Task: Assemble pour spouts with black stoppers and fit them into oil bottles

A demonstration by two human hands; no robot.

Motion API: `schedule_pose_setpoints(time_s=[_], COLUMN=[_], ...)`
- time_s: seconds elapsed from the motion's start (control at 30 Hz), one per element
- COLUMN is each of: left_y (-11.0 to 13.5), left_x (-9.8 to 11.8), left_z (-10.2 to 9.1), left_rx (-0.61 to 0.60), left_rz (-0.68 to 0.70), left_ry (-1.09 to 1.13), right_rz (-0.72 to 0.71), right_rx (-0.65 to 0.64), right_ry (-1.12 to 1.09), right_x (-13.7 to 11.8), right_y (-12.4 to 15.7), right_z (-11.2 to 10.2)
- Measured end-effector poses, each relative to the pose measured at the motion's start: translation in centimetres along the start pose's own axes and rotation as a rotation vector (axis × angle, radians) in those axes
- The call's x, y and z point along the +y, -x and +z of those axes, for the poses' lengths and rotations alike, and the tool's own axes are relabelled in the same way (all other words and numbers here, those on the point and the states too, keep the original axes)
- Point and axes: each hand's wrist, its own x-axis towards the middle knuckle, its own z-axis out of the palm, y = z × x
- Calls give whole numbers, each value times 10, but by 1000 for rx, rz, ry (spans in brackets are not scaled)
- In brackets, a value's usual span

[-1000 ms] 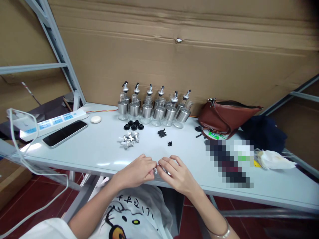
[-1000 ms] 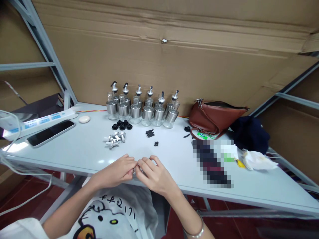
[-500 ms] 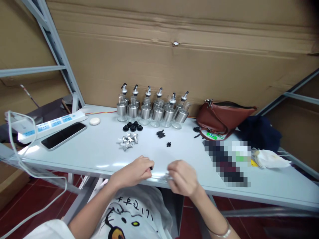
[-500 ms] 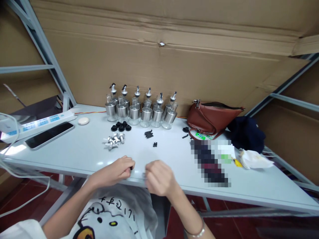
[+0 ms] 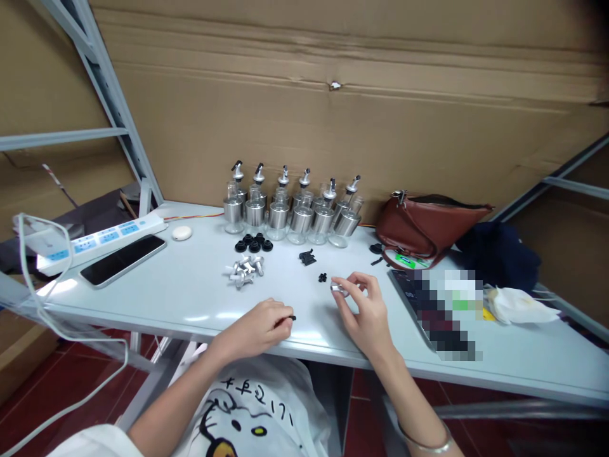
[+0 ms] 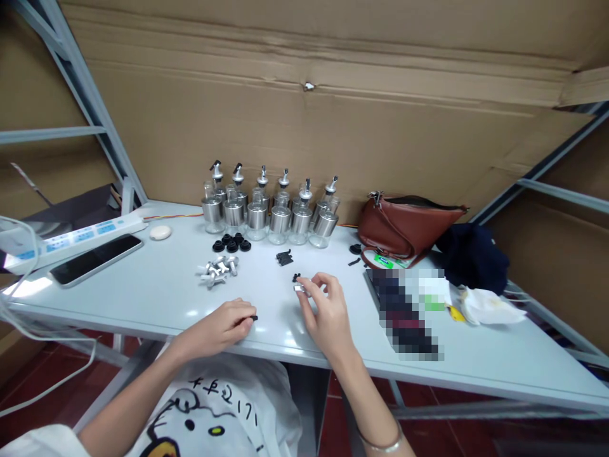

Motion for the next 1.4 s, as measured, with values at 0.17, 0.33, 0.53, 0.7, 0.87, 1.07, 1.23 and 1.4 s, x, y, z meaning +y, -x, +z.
schedule_pose_setpoints(time_s=[0.17, 0.33, 0.53, 0.7, 0.87, 1.07, 1.23, 1.4], left_y=[2, 8, 23, 22, -15, -75, -99, -98], left_x=[2, -1, -34, -36, 7, 36, 29, 13], left_z=[-12, -57, -96, -96, -59, -32, -28, -26], left_rx=[74, 279, 387, 347, 76, -349, -385, -364], left_rz=[-56, -97, -434, -455, -205, -133, -140, -112], left_ry=[-24, -221, -374, -372, -503, -705, -728, -722], right_rz=[48, 91, 71, 90, 150, 197, 180, 181], right_rx=[2, -26, -79, 42, 205, 162, 128, 118], right_ry=[-36, -59, -100, -61, -75, -91, -102, -100], right_x=[4, 3, 2, 0, -2, -1, 0, -1], right_y=[3, 5, 3, 1, -3, -2, 0, 0], right_z=[0, 1, 1, -1, -7, -6, -5, -6])
